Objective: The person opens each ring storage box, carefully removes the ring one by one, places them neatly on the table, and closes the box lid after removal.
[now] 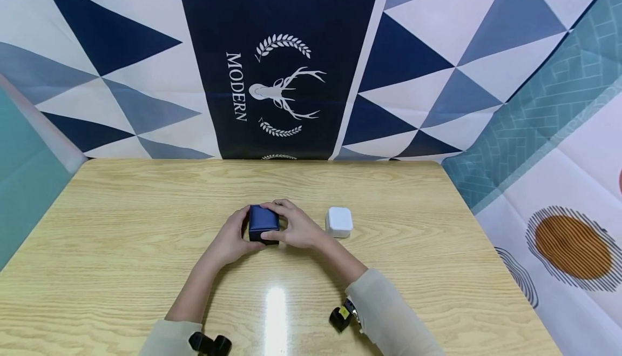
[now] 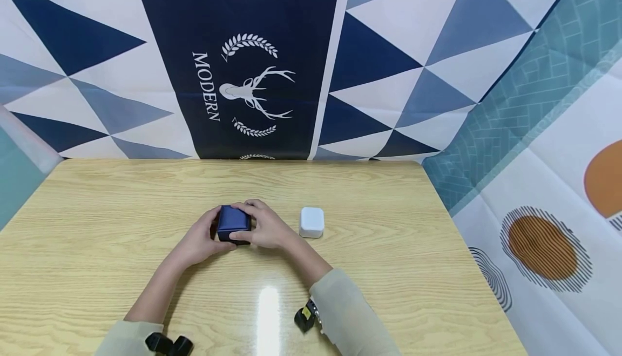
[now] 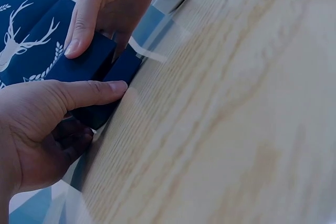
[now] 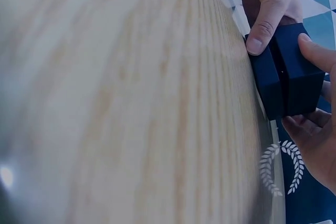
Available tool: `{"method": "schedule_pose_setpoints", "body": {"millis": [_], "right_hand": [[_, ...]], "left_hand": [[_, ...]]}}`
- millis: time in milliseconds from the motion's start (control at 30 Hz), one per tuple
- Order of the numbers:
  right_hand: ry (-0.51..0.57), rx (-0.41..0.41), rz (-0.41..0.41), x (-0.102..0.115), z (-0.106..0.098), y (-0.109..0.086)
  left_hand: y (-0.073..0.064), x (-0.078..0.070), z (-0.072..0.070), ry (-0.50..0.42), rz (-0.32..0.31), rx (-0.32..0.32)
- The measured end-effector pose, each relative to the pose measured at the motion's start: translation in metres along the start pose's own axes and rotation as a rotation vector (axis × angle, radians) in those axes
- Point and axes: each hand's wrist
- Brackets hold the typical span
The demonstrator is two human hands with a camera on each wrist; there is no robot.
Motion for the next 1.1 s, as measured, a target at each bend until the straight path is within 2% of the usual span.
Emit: {"method": "schedule_pose_setpoints", "body": {"millis": [600, 867, 1100], "right_hand": [[0.023, -0.027, -0.036, -0.0034, 0.0006, 0.0024], [0.021, -0.028, -0.039, -0.0036, -0.0007, 0.0026], [0.031, -0.031, -0.031, -0.0036, -0.0003, 0.003]], "left_hand": [[-0.0008, 0.0002, 0.001, 0.007, -0.022, -0.006], [-0.0003, 0.0002, 0.0006, 0.009, 0.001, -0.012], [0.0004, 0.0011, 0.0013, 0.013, -0.003, -0.014]]}}
Point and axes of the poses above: each hand's wrist, its own y-axis towards the middle knuckle, its own z-axis out of the palm, x = y × z, and after that the axes turned 6 degrees about x, right-handed
